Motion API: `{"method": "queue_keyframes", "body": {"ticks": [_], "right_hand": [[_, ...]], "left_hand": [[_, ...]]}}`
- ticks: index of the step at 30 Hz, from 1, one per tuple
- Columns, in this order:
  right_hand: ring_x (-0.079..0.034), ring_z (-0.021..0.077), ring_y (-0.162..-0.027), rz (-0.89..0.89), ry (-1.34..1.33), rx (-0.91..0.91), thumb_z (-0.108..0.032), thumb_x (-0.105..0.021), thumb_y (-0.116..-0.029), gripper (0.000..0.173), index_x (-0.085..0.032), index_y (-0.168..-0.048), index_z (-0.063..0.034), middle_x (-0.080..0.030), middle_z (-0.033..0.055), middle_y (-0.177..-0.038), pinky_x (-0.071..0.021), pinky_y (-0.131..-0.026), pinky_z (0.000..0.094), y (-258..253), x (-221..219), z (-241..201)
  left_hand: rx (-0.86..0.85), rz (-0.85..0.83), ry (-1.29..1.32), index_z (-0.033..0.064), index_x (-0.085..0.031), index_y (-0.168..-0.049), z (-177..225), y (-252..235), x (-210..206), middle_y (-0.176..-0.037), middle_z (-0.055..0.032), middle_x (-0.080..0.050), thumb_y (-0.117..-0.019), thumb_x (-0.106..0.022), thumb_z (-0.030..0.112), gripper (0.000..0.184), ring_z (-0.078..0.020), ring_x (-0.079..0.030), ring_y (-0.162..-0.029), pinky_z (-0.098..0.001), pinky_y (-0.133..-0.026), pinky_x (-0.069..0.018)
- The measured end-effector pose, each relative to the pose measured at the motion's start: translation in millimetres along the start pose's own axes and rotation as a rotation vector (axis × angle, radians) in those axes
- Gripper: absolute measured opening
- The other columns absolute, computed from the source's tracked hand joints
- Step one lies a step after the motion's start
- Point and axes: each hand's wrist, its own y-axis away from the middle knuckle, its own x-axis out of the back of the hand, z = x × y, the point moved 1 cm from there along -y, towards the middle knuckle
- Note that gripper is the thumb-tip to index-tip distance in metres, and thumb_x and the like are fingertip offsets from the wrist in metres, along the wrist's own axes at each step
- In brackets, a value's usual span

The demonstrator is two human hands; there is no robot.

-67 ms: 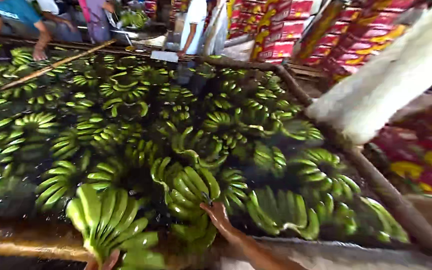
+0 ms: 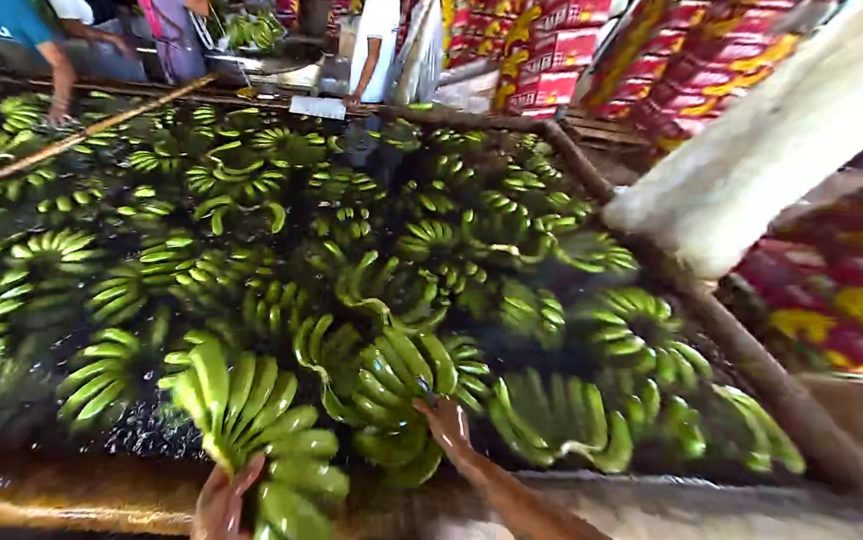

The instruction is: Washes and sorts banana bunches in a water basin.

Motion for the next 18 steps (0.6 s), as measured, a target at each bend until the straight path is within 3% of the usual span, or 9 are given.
{"method": "queue_keyframes", "body": {"ticks": [5, 7, 9, 11, 13, 16, 18], "right_hand": [[-0.065, 0.0438, -0.115, 0.001, 0.098, -0.098, -0.049, -0.063, -0.0990, 0.054, -0.069, -0.120, 0.0004, -0.069, 0.0264, -0.117, -0.0481, -0.099, 0.0647, -53.4, 20.3, 56.2], [-0.064, 0.0451, -0.116, 0.032, 0.113, -0.087, -0.050, -0.066, -0.0969, 0.055, -0.070, -0.122, -0.0019, -0.069, 0.0264, -0.119, -0.0471, -0.099, 0.0678, -56.5, 33.1, 66.2], [-0.061, 0.0463, -0.120, 0.106, 0.078, -0.052, -0.043, -0.064, -0.0991, 0.053, -0.064, -0.130, -0.0001, -0.066, 0.0279, -0.125, -0.0445, -0.102, 0.0684, -48.2, 44.6, 58.6], [-0.061, 0.0438, -0.120, 0.156, 0.025, 0.049, -0.033, -0.062, -0.1019, 0.046, -0.063, -0.131, 0.0020, -0.066, 0.0272, -0.125, -0.0450, -0.105, 0.0644, -40.4, 45.7, 29.8], [-0.065, 0.0382, -0.115, 0.134, -0.046, 0.220, -0.023, -0.062, -0.1014, 0.035, -0.066, -0.125, 0.0029, -0.069, 0.0236, -0.118, -0.0481, -0.103, 0.0588, -35.2, 24.6, -13.5], [-0.070, 0.0301, -0.101, -0.091, -0.059, 0.520, -0.016, -0.063, -0.1001, 0.028, -0.068, -0.121, 0.0027, -0.072, 0.0191, -0.109, -0.0548, -0.095, 0.0507, -19.1, -43.7, -94.6], [-0.070, 0.0246, -0.090, -0.319, -0.008, 0.716, -0.012, -0.063, -0.0994, 0.026, -0.068, -0.120, 0.0035, -0.073, 0.0166, -0.104, -0.0579, -0.085, 0.0445, 10.4, -106.7, -156.6]], "left_hand": [[0.221, -0.034, 0.019, -0.0010, -0.055, -0.133, -15.7, -72.5, -106.7, -0.116, -0.0177, -0.067, -0.1010, -0.061, 0.013, 0.035, -0.0242, -0.067, -0.102, -0.0449, -0.087, -0.0563], [0.247, -0.173, -0.057, 0.0029, -0.047, -0.142, -35.1, -101.1, -116.3, -0.127, -0.0188, -0.062, -0.1060, -0.053, 0.019, 0.040, -0.0280, -0.064, -0.110, -0.0485, -0.089, -0.0552], [0.227, -0.336, -0.198, 0.0087, -0.032, -0.157, -37.8, -109.5, -103.3, -0.147, -0.0218, -0.049, -0.1086, -0.047, 0.019, 0.052, -0.0361, -0.057, -0.126, -0.0572, -0.094, -0.0521], [0.177, -0.410, -0.275, 0.0123, -0.032, -0.159, -26.8, -103.1, -73.9, -0.151, -0.0171, -0.051, -0.1082, -0.048, 0.018, 0.054, -0.0332, -0.057, -0.130, -0.0539, -0.098, -0.0532], [0.126, -0.388, -0.249, 0.0096, -0.041, -0.154, -22.9, -93.5, -26.0, -0.144, -0.0135, -0.059, -0.1077, -0.047, 0.015, 0.047, -0.0286, -0.064, -0.123, -0.0479, -0.095, -0.0564], [0.033, -0.167, -0.299, 0.0045, -0.049, -0.148, -56.7, -75.2, 79.9, -0.139, -0.0145, -0.062, -0.1069, -0.049, 0.012, 0.042, -0.0256, -0.067, -0.118, -0.0426, -0.095, -0.0568], [0.012, 0.070, -0.426, 0.0040, -0.053, -0.145, -96.8, -48.9, 165.8, -0.141, -0.0157, -0.061, -0.1055, -0.053, 0.014, 0.041, -0.0269, -0.063, -0.124, -0.0460, -0.105, -0.0507]]}}
